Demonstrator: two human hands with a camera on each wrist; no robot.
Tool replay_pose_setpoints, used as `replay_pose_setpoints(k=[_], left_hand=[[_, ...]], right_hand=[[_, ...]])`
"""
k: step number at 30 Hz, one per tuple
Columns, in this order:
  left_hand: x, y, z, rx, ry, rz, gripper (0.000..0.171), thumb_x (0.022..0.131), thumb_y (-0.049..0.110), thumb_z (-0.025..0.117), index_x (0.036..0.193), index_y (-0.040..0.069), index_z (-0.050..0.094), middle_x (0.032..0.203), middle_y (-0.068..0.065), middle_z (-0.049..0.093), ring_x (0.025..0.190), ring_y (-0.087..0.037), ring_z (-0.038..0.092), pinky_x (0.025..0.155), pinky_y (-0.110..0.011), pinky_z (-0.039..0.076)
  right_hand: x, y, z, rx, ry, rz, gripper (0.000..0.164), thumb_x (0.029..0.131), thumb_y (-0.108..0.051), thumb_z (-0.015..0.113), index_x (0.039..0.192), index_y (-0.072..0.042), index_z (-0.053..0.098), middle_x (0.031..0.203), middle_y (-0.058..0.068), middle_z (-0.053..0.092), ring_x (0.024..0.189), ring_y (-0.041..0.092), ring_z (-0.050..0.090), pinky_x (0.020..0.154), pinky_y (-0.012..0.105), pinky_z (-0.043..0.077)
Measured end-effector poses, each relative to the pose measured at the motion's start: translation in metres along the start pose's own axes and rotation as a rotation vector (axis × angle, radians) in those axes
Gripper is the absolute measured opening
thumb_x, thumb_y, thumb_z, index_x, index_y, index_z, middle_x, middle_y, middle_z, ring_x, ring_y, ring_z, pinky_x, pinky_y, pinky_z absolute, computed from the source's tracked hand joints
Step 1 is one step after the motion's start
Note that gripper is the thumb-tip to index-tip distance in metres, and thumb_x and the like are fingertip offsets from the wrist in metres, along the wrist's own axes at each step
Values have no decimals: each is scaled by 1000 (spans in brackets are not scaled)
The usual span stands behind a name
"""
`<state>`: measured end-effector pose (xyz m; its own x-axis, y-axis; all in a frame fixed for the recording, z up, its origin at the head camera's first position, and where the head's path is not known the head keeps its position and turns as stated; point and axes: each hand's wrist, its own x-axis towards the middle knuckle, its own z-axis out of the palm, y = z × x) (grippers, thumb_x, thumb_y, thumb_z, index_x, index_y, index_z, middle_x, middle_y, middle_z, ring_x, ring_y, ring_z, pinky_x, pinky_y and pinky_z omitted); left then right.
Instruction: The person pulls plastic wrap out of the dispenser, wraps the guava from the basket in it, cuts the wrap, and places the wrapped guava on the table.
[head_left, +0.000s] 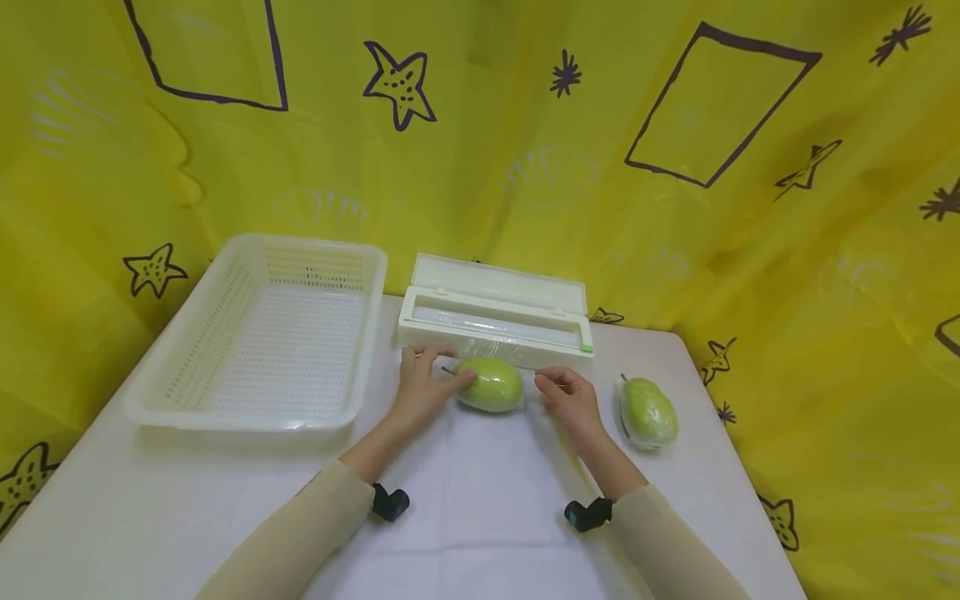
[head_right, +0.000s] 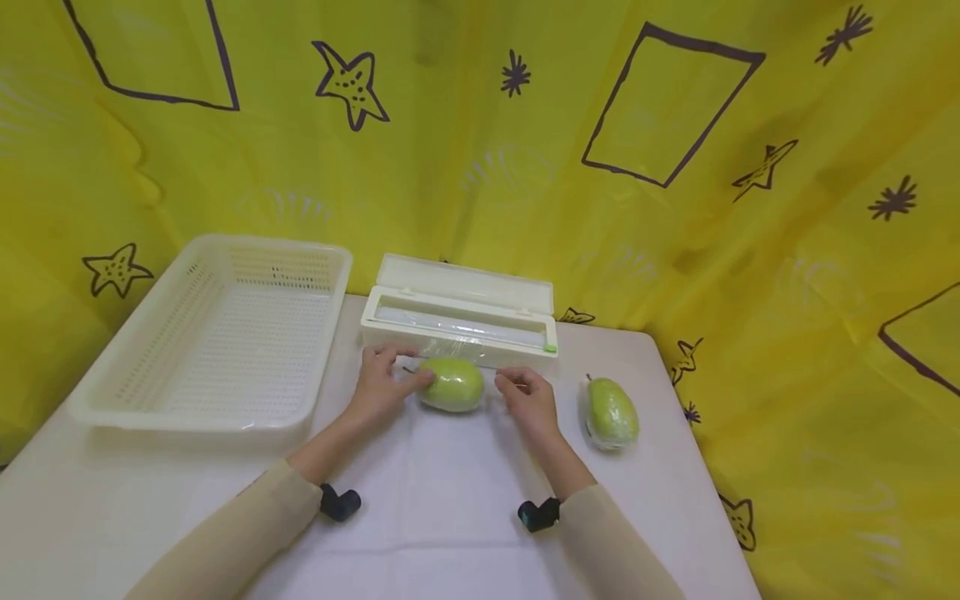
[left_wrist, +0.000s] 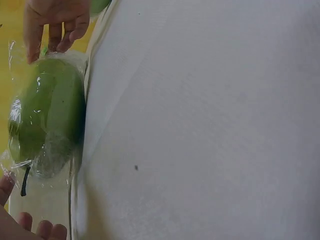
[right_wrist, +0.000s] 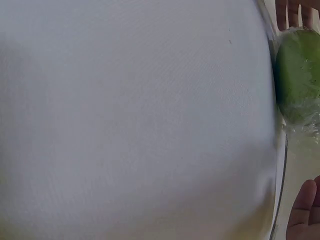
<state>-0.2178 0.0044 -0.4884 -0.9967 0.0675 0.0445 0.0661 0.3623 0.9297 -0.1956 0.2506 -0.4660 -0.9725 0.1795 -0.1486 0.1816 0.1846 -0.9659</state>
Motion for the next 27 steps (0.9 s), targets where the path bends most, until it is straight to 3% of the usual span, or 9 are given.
replay_pose_setpoints(k=[4,8,10,15,19,23,27], left_hand=[[1,5,6,110,-50,114,79,71,51,86,132,15,50,139,-8,51,129,-28,49,107,-47,41],[3,9,10,207,-83,212,103,67,54,88,149,18,37,132,-6,60,124,-27,54,105,-47,44],[4,11,10,233,-88,234,106,68,53,88,152,17,35,128,-6,61,123,-28,54,105,-47,43],[4,14,8,283,-111,245,102,70,53,86,151,13,39,137,-10,55,129,-32,47,109,-49,40],[3,13,7,298,-118,231,95,69,55,86,146,18,46,130,-8,55,121,-29,50,101,-46,45],[2,12,6,261,-105,242,77,69,52,87,134,25,57,120,-3,57,110,-24,52,93,-42,46],[0,12,6,254,-85,256,58,73,51,85,119,26,61,111,-2,56,101,-21,53,87,-40,46]], right_hand=[[-4,0,0,-1,27,-112,20,94,-12,70,105,4,67,97,-4,69,87,6,60,75,20,52],[-7,3,-2,-16,25,-220,19,95,-12,68,105,4,68,104,5,72,90,8,63,75,19,52],[-11,4,-3,-44,15,-258,20,95,-14,68,106,2,69,108,9,72,90,8,65,76,18,53],[-24,-2,-5,-99,-14,-339,18,96,-13,67,105,3,72,112,18,72,88,4,66,76,17,54],[-37,-15,-3,-133,-15,-412,14,94,-4,66,102,7,71,110,22,72,86,3,66,74,16,54],[-42,-16,-2,-237,43,-564,9,91,1,68,96,5,73,104,21,73,84,6,67,70,15,53],[-37,-3,-3,-294,124,-709,10,89,3,70,96,1,76,94,15,75,77,7,68,64,13,52]])
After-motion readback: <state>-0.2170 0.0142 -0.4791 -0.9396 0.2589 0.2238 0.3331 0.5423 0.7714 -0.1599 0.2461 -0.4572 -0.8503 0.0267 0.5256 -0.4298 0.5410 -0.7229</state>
